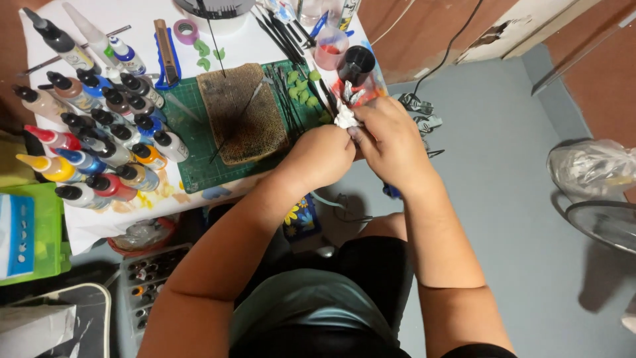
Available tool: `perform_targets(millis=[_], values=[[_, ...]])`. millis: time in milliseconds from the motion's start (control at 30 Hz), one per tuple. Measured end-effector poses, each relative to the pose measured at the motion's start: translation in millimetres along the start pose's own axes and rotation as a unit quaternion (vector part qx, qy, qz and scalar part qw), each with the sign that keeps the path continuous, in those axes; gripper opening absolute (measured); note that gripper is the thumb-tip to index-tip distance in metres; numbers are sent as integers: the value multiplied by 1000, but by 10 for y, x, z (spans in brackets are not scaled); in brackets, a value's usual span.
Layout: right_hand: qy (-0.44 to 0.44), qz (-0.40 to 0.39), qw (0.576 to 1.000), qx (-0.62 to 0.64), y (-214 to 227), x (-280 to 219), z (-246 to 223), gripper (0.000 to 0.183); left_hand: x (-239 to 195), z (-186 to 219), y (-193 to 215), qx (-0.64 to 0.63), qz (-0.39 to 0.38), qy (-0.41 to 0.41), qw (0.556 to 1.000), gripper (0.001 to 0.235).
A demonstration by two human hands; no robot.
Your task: Cleaning the components of an airbrush by wiping the needle and nozzle with a cloth.
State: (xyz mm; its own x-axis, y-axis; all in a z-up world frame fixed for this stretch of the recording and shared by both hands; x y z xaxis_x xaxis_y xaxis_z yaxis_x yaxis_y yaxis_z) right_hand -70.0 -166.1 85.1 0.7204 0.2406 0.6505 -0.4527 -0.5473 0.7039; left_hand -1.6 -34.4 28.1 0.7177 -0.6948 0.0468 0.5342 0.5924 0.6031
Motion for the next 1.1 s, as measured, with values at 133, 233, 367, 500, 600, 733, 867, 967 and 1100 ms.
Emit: perform_targets(millis=[133, 233, 367, 500, 600, 733, 867, 967, 1100], values=[[18, 5, 996, -83, -77, -50, 109, 12, 26, -29, -60, 111, 15, -49, 993, 54], [1, 62, 994, -86, -196, -113, 153, 9, -60, 94, 31, 103, 39, -80, 991, 46], [-34, 137, 990, -20, -254, -143, 144, 12, -103, 180, 84, 85, 51, -113, 989, 38], [9, 118, 980, -160, -263, -206, 203, 11, -160, 324, 72, 96, 48, -123, 987, 32], [65, 87, 969, -222, -189, -115, 201, 7, -134, 357, 53, 180, 36, 104, 978, 37], [94, -55, 989, -102, 35, 88, 208, 10, -78, -123, -18, 209, 46, -170, 962, 34], [125, -48, 973, -187, 13, 75, 292, 14, 11, -248, -96, 220, 74, -170, 958, 32], [121, 27, 941, -316, -153, 8, 237, 16, -311, 347, 247, 237, 59, -191, 951, 37], [172, 26, 929, -328, -84, 79, 238, 13, -281, 298, 246, 159, 17, -80, 984, 33]])
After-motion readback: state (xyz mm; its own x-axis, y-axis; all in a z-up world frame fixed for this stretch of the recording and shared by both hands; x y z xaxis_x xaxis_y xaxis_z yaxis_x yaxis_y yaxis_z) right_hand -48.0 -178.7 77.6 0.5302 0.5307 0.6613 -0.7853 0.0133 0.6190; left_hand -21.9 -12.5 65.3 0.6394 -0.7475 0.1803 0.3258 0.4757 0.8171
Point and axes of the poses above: each hand's wrist, its own x-axis towards the middle knuckle, its own y-axis out of the back of the hand, z = x × y, the point moved 1 cm from there along x, towards the middle knuckle, and after that the axes turned 3 degrees about -y, right-handed, at the moved point
